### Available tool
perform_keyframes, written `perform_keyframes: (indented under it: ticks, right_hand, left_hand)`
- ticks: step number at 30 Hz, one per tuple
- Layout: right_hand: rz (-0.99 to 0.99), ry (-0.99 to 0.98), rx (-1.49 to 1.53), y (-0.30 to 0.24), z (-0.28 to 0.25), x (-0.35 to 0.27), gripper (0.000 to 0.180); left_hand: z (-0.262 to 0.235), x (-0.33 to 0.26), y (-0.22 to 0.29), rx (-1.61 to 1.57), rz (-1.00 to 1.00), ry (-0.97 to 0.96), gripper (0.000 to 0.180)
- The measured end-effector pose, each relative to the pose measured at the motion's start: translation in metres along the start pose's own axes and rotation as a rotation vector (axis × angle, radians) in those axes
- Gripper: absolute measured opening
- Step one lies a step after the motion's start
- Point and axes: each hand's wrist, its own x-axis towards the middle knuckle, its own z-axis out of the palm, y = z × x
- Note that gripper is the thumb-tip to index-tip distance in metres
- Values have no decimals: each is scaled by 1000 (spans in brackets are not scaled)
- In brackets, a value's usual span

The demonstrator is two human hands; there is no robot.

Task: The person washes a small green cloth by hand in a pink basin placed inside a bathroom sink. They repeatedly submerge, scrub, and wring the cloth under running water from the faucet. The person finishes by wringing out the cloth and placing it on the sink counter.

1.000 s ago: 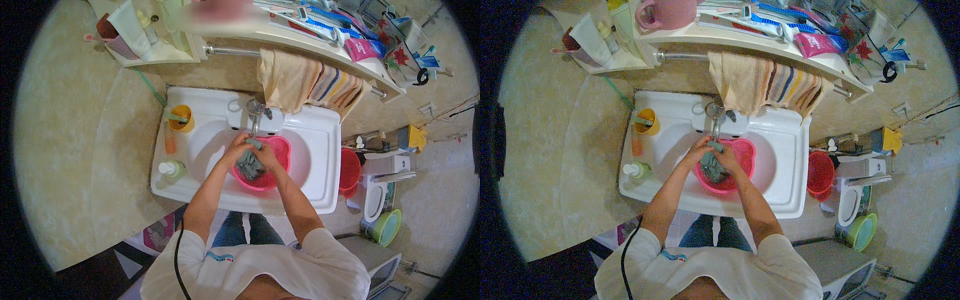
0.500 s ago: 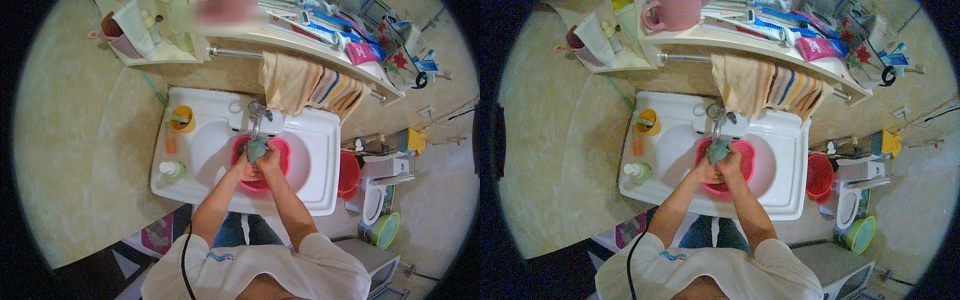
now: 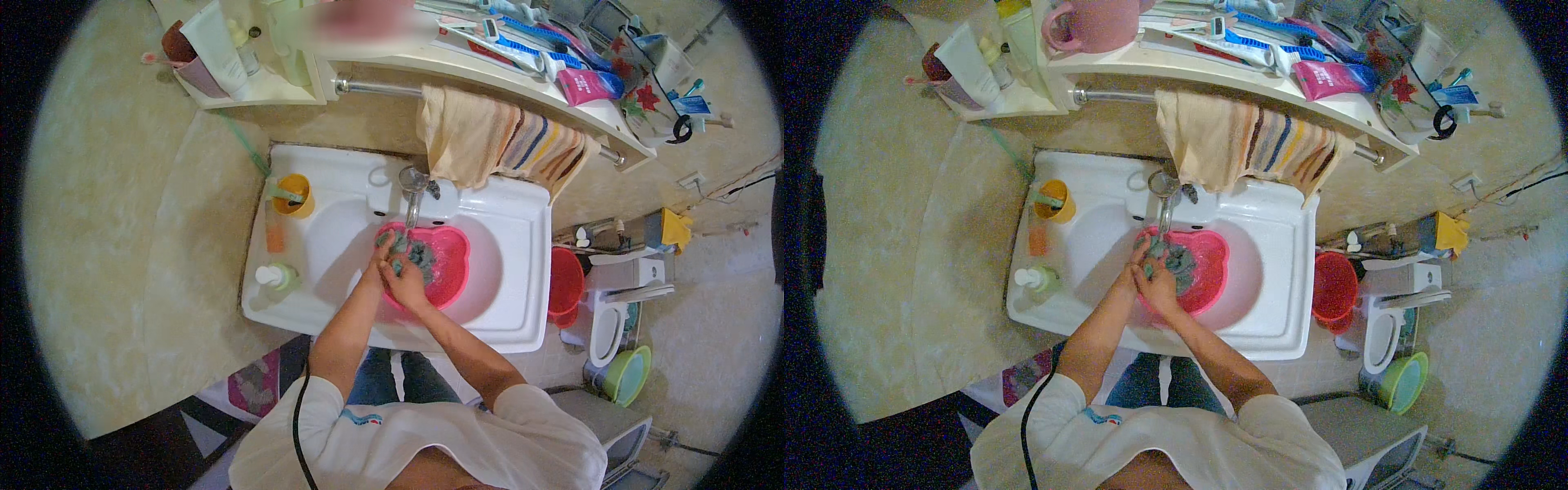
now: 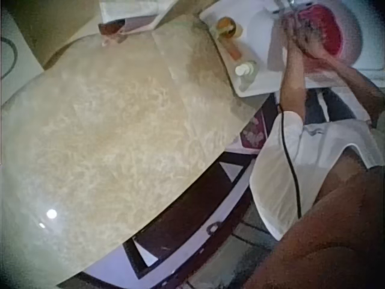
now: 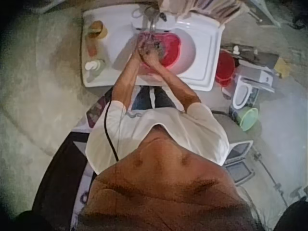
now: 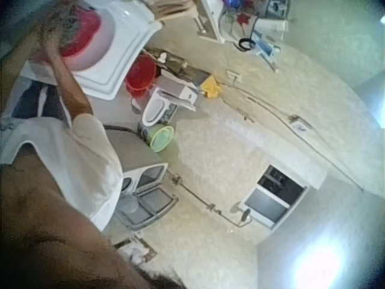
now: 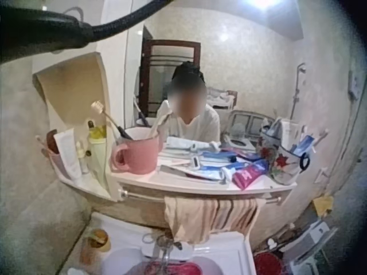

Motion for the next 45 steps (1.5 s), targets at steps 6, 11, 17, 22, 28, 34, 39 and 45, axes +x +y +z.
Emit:
perform_keyframes:
  ticks: [6, 11, 17, 22, 28, 34, 39, 45]
  right_hand:
    - [323, 59, -261, 31, -18, 67, 47]
    - [13, 109, -396, 13, 3, 38, 45]
    - [-87, 202, -124, 19, -42, 59, 31]
    - [-426, 349, 83, -45, -65, 72, 41]
    - [-445, 396, -130, -78, -70, 89, 30]
    - [-494, 433, -198, -77, -74, 106, 17]
    - [-550, 441, -210, -70, -74, 111, 16]
    - [-567, 381, -207, -65, -82, 112, 16]
  left_hand:
    - [31, 1, -26, 83, -126, 129, 31]
    - [26, -20, 2, 95, -180, 88, 29]
    - [56, -25, -1, 187, 9, 136, 30]
    - [41, -17, 20, 123, 17, 55, 31]
    - [58, -15, 11, 119, 14, -48, 32]
    - [50, -6, 11, 1, -40, 30, 33]
    - [52, -9, 10, -11, -48, 103, 33]
    - [63, -16, 11, 17, -51, 136, 35]
